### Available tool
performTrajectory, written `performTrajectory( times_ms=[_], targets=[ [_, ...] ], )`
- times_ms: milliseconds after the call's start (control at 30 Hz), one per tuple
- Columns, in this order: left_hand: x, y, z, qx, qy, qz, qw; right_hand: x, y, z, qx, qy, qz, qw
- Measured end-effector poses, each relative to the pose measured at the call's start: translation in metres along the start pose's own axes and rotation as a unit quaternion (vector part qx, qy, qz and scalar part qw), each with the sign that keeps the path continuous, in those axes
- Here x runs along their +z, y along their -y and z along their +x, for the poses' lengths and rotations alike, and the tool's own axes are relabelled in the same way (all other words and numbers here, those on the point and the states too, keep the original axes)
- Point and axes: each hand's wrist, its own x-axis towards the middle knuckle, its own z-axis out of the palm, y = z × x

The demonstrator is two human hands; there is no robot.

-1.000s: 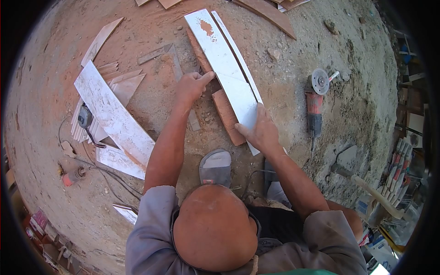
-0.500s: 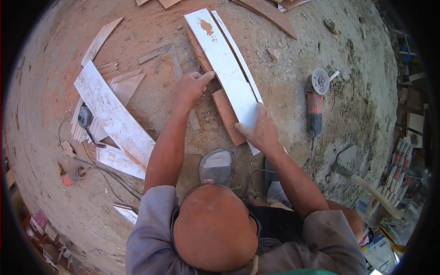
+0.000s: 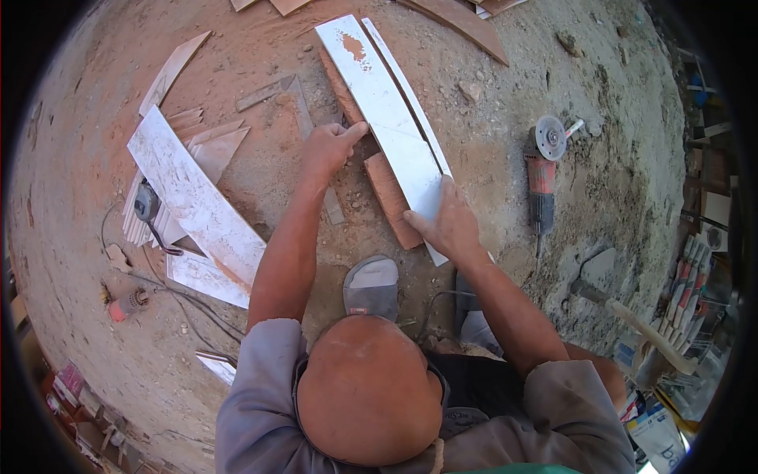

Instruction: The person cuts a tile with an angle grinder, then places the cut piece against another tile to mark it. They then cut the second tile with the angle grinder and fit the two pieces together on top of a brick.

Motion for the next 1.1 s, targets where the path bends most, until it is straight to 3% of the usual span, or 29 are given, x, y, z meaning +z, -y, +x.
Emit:
performTrajectory(
  times_ms=[1100],
  targets=[
    [0.001, 0.004, 0.002, -0.002, 0.003, -0.008, 1.000, 0.004, -0.002, 0.000, 0.010, -0.004, 0.009, 1.000]
  ],
)
